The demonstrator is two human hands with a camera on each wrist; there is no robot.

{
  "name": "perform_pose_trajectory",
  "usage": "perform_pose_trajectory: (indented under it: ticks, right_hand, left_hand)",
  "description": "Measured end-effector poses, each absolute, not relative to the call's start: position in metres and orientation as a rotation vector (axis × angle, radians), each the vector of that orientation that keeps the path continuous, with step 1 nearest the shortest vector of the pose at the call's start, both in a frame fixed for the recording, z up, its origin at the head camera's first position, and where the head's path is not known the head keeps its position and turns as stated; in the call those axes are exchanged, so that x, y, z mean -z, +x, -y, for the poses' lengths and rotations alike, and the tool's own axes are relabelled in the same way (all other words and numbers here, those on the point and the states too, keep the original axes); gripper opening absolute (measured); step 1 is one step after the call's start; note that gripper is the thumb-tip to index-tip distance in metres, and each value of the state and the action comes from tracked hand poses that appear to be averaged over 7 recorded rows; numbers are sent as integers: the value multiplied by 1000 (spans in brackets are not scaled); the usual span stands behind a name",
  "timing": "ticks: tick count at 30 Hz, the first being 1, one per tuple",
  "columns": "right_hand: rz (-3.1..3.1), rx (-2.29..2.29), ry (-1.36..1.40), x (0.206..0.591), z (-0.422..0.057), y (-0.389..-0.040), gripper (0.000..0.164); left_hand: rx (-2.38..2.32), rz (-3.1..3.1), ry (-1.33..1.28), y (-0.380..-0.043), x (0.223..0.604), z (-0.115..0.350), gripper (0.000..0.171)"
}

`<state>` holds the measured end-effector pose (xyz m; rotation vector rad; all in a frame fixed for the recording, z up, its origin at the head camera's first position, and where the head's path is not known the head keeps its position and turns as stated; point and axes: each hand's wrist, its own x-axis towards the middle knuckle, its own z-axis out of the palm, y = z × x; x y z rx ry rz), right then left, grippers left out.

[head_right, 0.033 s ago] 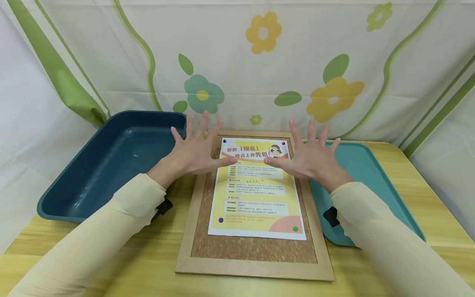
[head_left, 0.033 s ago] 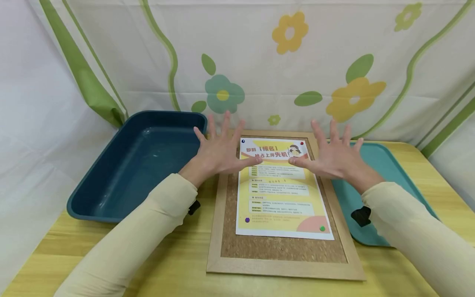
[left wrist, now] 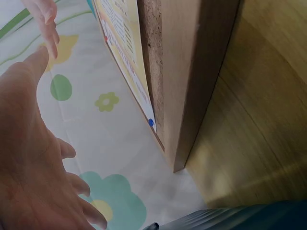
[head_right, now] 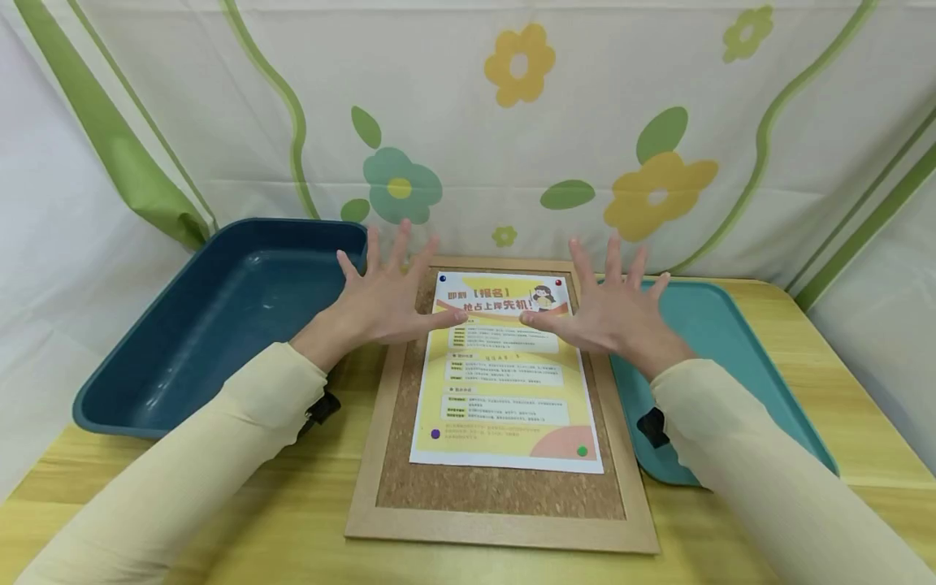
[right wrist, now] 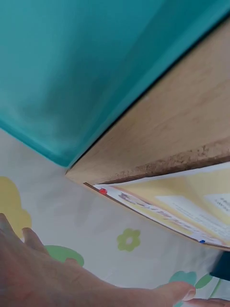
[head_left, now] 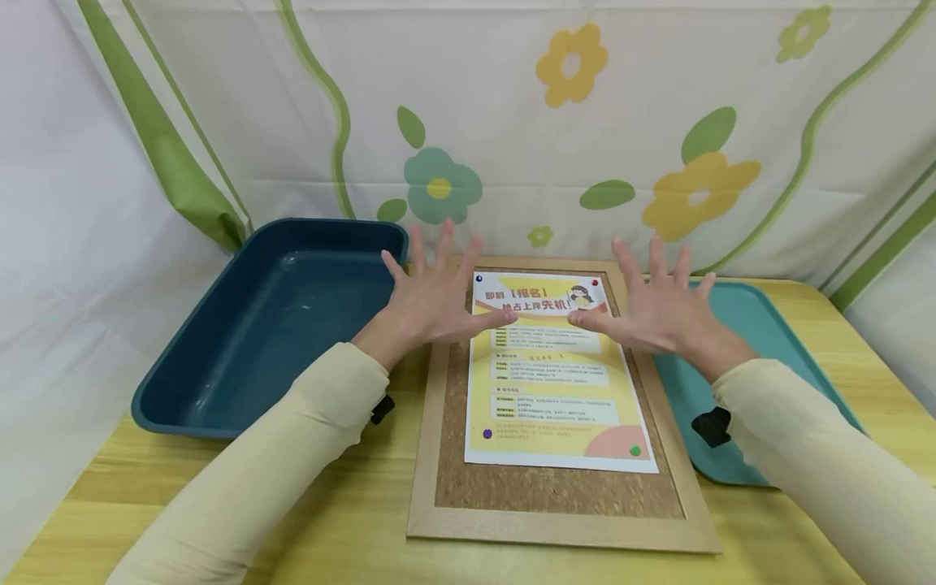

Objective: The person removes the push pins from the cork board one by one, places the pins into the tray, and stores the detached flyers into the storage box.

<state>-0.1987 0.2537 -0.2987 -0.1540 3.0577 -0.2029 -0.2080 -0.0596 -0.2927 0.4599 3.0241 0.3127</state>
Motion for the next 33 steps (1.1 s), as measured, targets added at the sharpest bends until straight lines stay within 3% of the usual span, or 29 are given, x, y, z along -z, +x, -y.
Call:
perform_pose_trajectory:
  ticks: [23,33]
  right_hand:
    - [-3068,223,-152,292,-250,-204,129]
    - [-3222,173,-273,289,-251,-207,126]
  left_hand:
    - [-221,-3078,477,-203,290,66,114]
    - [-63,-3088,508,-189,292,59,112]
